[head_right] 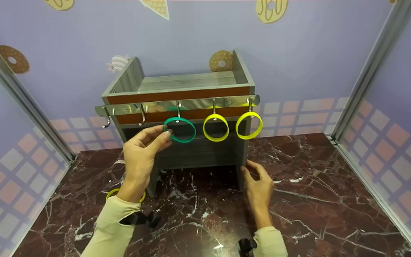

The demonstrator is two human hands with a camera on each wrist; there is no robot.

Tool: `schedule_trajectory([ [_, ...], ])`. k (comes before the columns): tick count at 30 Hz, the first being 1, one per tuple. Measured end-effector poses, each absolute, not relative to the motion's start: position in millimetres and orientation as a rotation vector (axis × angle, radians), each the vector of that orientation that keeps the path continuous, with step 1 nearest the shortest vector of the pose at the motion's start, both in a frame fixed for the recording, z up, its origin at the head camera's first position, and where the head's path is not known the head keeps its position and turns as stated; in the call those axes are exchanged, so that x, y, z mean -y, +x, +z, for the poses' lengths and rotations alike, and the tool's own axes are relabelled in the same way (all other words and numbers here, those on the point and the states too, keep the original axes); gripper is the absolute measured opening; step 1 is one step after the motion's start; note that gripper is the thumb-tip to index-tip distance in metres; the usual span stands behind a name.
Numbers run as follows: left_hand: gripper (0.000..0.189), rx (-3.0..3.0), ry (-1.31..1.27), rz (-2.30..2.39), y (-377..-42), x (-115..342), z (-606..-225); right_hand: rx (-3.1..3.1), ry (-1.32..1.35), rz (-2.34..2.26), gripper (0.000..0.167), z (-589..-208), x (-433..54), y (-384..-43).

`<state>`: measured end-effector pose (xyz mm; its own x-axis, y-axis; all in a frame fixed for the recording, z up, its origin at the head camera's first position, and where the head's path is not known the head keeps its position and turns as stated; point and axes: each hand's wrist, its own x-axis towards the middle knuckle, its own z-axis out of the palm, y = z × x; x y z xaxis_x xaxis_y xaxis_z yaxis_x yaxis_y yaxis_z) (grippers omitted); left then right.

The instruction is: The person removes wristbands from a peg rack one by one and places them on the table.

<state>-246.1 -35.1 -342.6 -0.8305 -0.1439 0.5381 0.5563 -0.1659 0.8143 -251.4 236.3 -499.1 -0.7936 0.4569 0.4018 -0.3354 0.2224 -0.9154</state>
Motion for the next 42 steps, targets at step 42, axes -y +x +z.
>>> schedule_trajectory([
  [42, 0.02, 1.518, -0.034, -2.097, -202, 121, -422, 1.888, -0.098, 1.577, 0.025, -505, -239, -254],
])
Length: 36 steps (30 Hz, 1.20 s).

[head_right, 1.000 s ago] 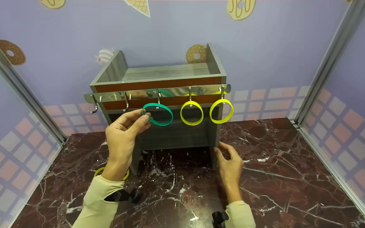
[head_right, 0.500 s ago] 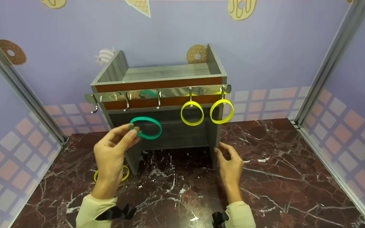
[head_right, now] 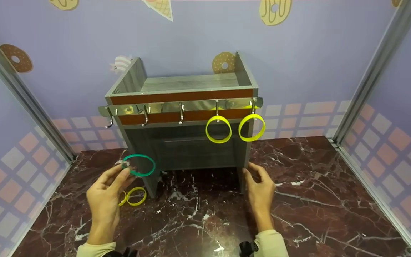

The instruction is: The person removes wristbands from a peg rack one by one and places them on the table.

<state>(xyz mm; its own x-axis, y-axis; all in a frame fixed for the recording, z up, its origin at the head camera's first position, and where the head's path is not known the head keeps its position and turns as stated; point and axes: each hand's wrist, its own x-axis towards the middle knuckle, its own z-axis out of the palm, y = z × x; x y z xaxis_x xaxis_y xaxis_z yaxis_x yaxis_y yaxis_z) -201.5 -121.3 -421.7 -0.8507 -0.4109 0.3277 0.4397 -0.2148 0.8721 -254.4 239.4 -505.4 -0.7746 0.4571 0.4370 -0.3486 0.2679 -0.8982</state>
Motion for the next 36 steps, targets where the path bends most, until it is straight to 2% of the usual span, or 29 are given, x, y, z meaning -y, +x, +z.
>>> schedule_trajectory([
  [13, 0.023, 1.475, 0.241, -2.064, -202, 170, -449, 1.903, -0.104, 1.565, 0.022, -480, -225, -230],
  [36, 0.037, 1.393, 0.565, -2.076, -213, 232, -504, 1.887, -0.088, 1.561, 0.021, -476, -224, -236],
])
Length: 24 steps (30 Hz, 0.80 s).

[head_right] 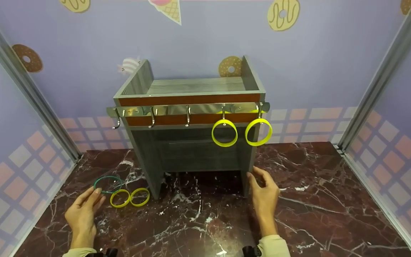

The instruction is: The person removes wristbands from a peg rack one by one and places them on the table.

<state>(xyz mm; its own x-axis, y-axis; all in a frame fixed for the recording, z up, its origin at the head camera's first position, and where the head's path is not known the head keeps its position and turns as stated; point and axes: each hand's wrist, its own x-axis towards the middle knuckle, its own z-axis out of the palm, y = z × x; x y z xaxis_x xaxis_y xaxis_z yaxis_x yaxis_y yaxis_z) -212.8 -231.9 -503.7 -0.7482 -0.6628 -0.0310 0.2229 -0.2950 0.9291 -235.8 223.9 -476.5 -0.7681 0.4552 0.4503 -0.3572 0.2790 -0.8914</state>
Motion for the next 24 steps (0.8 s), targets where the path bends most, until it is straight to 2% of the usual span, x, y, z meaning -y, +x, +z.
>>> schedule_trajectory([
  [14, 0.038, 1.47, 0.757, -1.948, -205, 256, -537, 1.896, -0.08, 1.601, 0.022, -474, -222, -233],
  [24, 0.037, 1.48, 0.821, -1.871, -209, 262, -540, 1.886, -0.083, 1.585, 0.022, -477, -225, -234],
])
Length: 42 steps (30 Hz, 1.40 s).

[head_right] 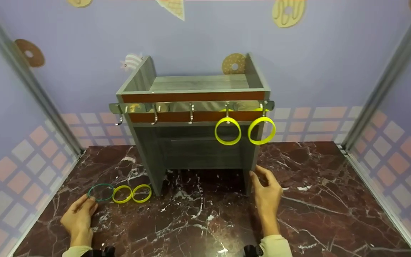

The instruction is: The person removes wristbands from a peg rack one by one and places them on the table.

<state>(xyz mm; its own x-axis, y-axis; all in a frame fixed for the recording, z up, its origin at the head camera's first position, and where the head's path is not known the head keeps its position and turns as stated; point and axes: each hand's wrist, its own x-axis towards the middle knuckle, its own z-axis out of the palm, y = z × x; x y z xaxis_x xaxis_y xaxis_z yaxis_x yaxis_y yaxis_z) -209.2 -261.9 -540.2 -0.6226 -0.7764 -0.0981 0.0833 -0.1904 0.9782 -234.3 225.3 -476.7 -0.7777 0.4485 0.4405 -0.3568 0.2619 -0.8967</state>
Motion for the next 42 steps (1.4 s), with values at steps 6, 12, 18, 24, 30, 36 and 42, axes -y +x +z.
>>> schedule_trajectory([
  [6, 0.034, 1.536, 0.83, -1.783, -212, 263, -541, 1.888, -0.116, 1.556, 0.022, -483, -229, -239],
  [12, 0.034, 1.614, 0.885, -1.711, -207, 267, -544, 1.906, -0.104, 1.551, 0.023, -486, -227, -241],
  [18, 0.034, 1.76, 0.908, -1.614, -208, 269, -545, 1.9, -0.104, 1.547, 0.022, -483, -226, -240],
  [24, 0.035, 1.885, 0.915, -1.514, -207, 271, -546, 1.909, -0.107, 1.563, 0.023, -483, -226, -239],
  [30, 0.035, 1.904, 0.913, -1.474, -206, 272, -545, 1.918, -0.133, 1.56, 0.024, -495, -232, -247],
  [36, 0.035, 1.827, 0.877, -1.518, -205, 269, -537, 1.921, -0.134, 1.549, 0.024, -502, -236, -252],
  [42, 0.035, 1.796, 0.778, -1.548, -206, 255, -518, 1.895, -0.096, 1.55, 0.023, -484, -227, -241],
])
